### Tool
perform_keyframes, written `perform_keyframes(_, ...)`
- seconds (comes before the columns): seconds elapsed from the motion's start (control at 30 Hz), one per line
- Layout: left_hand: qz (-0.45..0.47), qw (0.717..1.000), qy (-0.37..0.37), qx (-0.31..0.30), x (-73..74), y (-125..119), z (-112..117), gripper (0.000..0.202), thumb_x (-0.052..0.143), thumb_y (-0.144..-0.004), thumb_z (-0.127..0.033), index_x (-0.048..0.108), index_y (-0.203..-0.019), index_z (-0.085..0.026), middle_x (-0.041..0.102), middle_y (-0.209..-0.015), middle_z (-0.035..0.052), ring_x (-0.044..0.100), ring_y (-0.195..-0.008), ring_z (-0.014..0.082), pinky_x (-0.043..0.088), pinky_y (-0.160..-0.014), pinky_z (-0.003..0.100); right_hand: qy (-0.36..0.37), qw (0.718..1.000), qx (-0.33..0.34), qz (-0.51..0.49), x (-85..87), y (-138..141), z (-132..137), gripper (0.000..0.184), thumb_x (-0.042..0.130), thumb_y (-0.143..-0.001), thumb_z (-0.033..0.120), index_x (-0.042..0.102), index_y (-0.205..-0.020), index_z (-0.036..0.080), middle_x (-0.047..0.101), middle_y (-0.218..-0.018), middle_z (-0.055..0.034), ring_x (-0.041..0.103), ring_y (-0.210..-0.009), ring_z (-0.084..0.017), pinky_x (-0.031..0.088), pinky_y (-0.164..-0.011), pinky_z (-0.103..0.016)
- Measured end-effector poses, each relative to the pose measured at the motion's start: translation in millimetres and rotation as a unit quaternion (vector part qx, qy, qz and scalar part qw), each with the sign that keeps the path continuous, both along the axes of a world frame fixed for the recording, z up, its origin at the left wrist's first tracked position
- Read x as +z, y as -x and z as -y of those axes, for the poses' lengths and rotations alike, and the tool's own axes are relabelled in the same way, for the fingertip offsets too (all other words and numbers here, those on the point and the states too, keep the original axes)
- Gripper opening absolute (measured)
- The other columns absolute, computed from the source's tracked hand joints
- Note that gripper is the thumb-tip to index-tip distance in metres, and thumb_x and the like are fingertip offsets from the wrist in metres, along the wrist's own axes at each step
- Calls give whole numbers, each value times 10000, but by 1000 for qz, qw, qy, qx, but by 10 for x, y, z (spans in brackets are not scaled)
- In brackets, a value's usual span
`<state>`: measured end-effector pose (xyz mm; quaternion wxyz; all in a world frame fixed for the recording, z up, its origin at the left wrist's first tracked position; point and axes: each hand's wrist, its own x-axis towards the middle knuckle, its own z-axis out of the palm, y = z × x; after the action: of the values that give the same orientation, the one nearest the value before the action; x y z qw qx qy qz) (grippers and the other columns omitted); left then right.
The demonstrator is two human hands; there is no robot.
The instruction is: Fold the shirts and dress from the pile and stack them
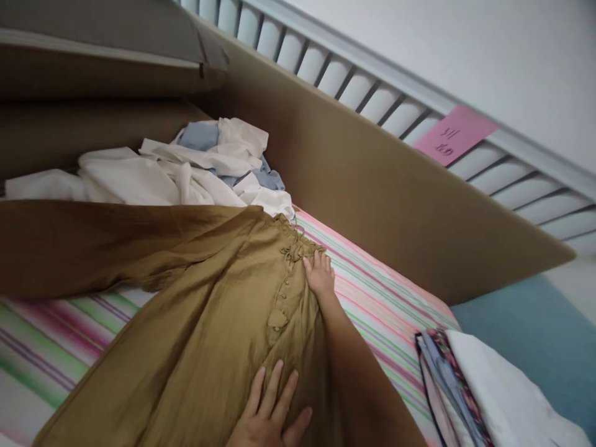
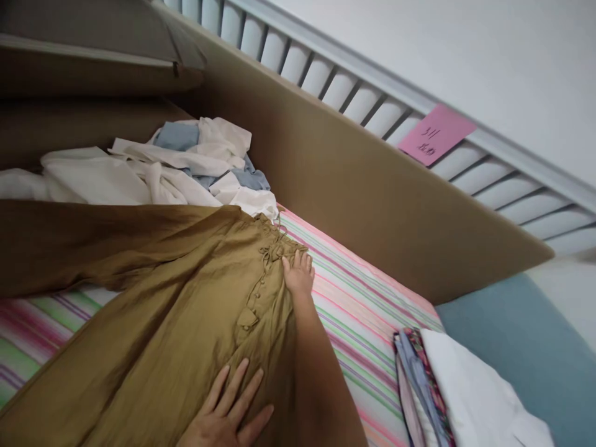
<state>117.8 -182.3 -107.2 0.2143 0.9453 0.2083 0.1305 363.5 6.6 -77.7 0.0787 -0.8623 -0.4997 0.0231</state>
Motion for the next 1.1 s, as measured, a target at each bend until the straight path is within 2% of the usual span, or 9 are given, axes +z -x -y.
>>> perform_keyframes(0.1,-3,997,73,0,7,-51,24,531,456,-922,-277,301,-1395,-459,311,-1470,39,399,-1286,388,367,-954,632,-1,1000,-1,-2,-1,-34,-35,722,209,-893,601,202,-1460,155,153,-1546,-132,85,-1425,-265,103,-1135,-463)
perform_keyframes(0.3,8,997,77,21,-21,-84,41,446,446,-923,-327,402,-1352,-440,307,-1475,28,326,-1330,386,323,-991,660,-32,999,12,-13,208,148,196,669,265,-904,543,236,-1450,157,155,-1540,-161,110,-1421,-274,182,-1119,-472)
perform_keyframes(0.43,18,996,89,9,167,26,3,525,555,-845,-440,443,-1352,-360,267,-1499,61,198,-1379,403,232,-1043,682,-134,988,69,-31,332,575,961,666,249,-900,539,331,-1412,120,168,-1538,-150,95,-1425,-251,161,-1137,-455)
perform_keyframes(0.5,26,995,97,10,327,108,-3,607,602,-798,-475,441,-1364,-325,254,-1510,80,155,-1389,406,182,-1070,676,-140,984,84,-64,333,763,1417,682,237,-897,543,358,-1396,93,232,-1518,-151,128,-1420,-251,168,-1140,-466)
perform_keyframes(0.6,45,994,98,16,558,290,29,683,634,-784,-362,368,-1411,-308,268,-1515,76,148,-1404,360,163,-1115,614,-123,984,67,-115,312,966,1992,691,236,-894,536,399,-1369,61,306,-1484,-159,192,-1405,-265,192,-1140,-479)
perform_keyframes(0.77,71,992,92,47,684,992,239,580,527,-856,-255,360,-1404,-348,307,-1509,8,232,-1399,260,219,-1142,502,-108,985,57,-118,298,1300,2669,683,287,-883,548,413,-1366,82,321,-1474,-135,227,-1393,-272,203,-1142,-492)
perform_keyframes(0.93,79,973,84,199,422,2115,570,415,426,-912,-340,468,-1321,-397,360,-1481,-52,273,-1388,219,254,-1135,454,-45,990,117,-56,155,1629,3054,609,311,-896,524,401,-1382,170,287,-1492,-98,212,-1397,-268,205,-1130,-525)
perform_keyframes(1.03,126,921,99,354,193,2630,714,451,463,-866,-417,509,-1296,-290,420,-1449,14,342,-1353,243,257,-1132,442,-36,991,131,-13,79,1708,3098,596,334,-893,524,398,-1384,191,296,-1489,-106,223,-1393,-274,194,-1124,-537)
perform_keyframes(1.1,158,863,151,457,81,2822,780,550,501,-806,-480,504,-1285,-211,490,-1392,70,409,-1309,267,279,-1120,439,-37,991,132,5,71,1718,3083,592,326,-897,518,401,-1383,188,298,-1489,-112,225,-1392,-275,196,-1122,-532)
